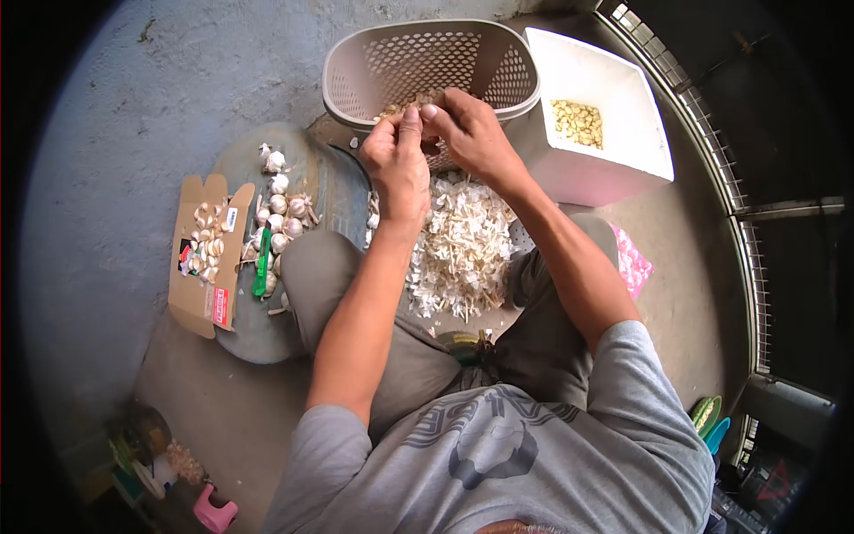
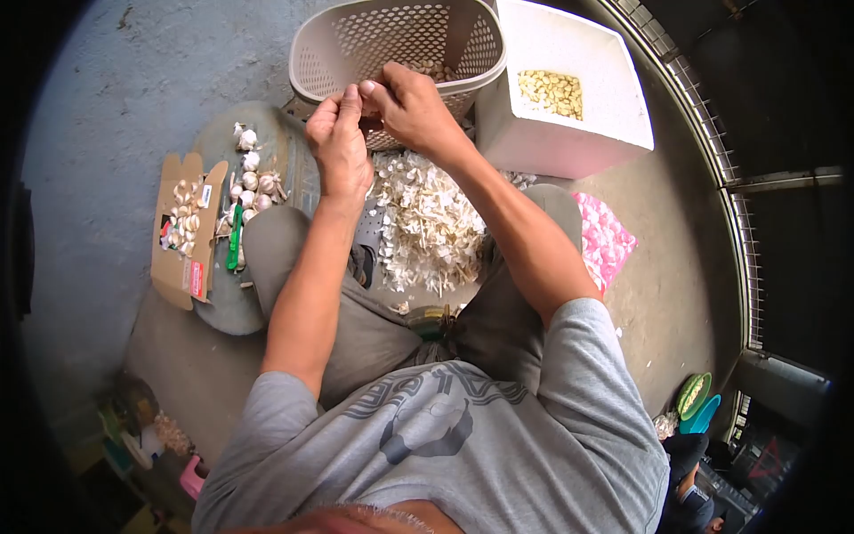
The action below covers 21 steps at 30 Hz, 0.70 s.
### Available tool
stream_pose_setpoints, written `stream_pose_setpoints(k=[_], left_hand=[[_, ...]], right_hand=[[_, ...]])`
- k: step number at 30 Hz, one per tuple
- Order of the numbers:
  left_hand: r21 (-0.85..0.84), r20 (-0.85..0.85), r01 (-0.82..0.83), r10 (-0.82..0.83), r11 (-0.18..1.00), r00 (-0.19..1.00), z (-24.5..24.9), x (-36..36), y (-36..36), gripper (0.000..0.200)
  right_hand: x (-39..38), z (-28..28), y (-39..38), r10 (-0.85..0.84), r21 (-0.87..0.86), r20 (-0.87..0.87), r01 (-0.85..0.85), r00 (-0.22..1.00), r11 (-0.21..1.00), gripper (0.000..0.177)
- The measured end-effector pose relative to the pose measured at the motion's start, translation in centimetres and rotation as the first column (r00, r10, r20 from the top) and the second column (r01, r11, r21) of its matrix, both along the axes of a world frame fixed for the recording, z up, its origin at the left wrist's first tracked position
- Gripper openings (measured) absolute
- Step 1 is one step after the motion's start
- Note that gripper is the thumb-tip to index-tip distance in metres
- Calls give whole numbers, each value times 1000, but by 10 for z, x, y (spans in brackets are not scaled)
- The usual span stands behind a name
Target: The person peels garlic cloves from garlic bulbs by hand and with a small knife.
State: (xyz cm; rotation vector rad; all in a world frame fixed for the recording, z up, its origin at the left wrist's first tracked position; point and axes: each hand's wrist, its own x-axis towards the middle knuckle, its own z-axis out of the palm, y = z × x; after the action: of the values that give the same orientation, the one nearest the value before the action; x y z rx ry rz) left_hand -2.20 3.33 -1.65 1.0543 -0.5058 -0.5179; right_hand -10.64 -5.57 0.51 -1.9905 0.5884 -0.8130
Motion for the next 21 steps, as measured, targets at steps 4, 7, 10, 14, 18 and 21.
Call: stream_pose_setpoints(k=[4,7,10,14,18,21], left_hand=[[185,263,-190,137,964,955,7,-1,0,26],[209,409,-263,160,942,898,7,-2,0,29],[167,466,-267,162,949,870,4,-3,-2,29],[85,445,-201,143,976,884,-1,-7,-6,29],[62,80,26,-31,998,996,13,-8,-3,27],[46,21,120,-121,992,992,-1,7,-7,25]], right_hand=[[17,-10,3,-77,-23,47,78,996,997,37],[22,-25,-3,-78,-64,115,86,990,994,35],[25,-30,-9,-50,-137,158,72,986,988,37],[5,-2,-9,9,689,193,-141,981,711,42],[3,0,-9,62,625,285,-234,957,744,43],[-8,1,-17,187,507,121,-223,975,833,42]])
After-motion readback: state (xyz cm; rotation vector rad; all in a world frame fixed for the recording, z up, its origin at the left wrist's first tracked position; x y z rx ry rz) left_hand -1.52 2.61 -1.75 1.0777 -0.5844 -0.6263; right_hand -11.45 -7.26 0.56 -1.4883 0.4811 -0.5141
